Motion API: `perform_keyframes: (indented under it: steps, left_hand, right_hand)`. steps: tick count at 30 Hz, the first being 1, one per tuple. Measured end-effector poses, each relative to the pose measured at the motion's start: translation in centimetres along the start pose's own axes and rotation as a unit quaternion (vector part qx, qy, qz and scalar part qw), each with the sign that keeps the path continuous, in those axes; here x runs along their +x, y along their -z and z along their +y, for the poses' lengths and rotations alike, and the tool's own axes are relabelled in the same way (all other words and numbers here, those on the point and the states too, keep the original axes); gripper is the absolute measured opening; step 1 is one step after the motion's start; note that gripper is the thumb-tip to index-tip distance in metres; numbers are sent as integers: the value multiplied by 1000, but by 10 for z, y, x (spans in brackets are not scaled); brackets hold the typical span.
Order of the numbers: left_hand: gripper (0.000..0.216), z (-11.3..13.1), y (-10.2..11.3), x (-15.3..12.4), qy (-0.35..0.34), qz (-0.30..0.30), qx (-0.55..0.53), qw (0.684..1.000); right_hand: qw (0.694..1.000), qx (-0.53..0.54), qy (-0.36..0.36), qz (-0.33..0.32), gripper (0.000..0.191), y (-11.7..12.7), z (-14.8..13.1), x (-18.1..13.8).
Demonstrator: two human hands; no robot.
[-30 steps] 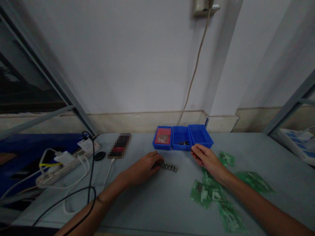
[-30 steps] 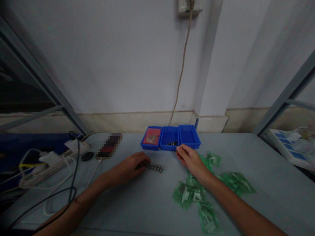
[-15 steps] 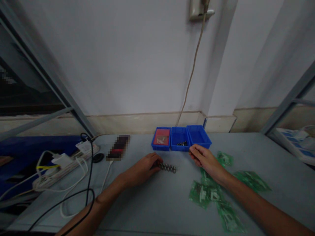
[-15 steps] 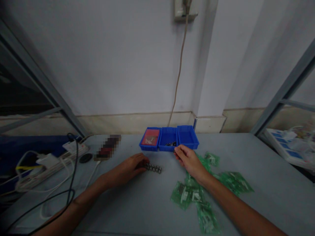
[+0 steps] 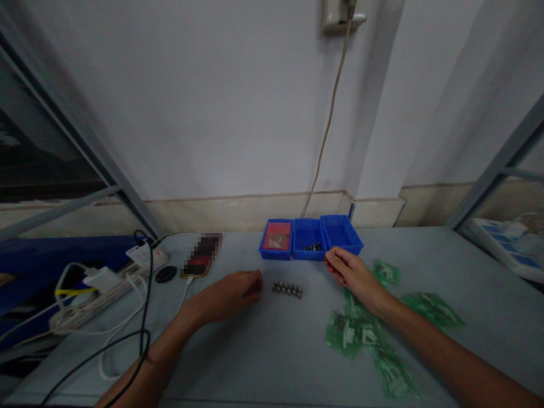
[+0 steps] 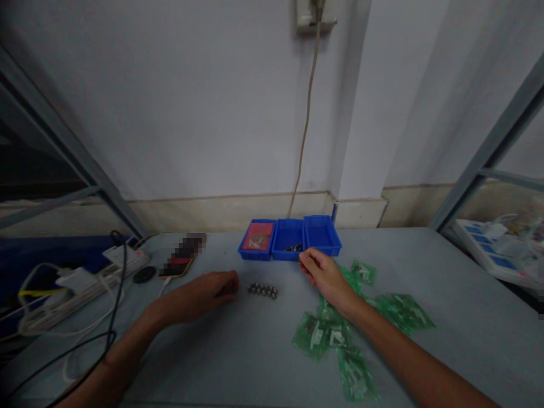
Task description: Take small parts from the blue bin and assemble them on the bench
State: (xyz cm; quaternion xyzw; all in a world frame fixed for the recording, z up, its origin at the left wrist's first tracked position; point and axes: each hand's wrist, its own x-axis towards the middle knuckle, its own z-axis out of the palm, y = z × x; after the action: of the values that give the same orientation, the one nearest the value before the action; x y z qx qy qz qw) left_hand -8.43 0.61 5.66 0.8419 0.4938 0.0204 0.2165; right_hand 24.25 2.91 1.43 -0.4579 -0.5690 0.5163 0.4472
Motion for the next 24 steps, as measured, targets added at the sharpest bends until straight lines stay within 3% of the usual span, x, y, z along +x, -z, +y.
perform_keyframes:
  steps: [11,24]
  left_hand:
    - [18,3,-18,22,-44,66,-64,995]
    - [24,2,-23,22,-77,76,-88,990]
  right_hand:
    - [1000,-6,7,0,42,0,2,1]
    - [1000,6,24,-15,37,-2,-1,-2]
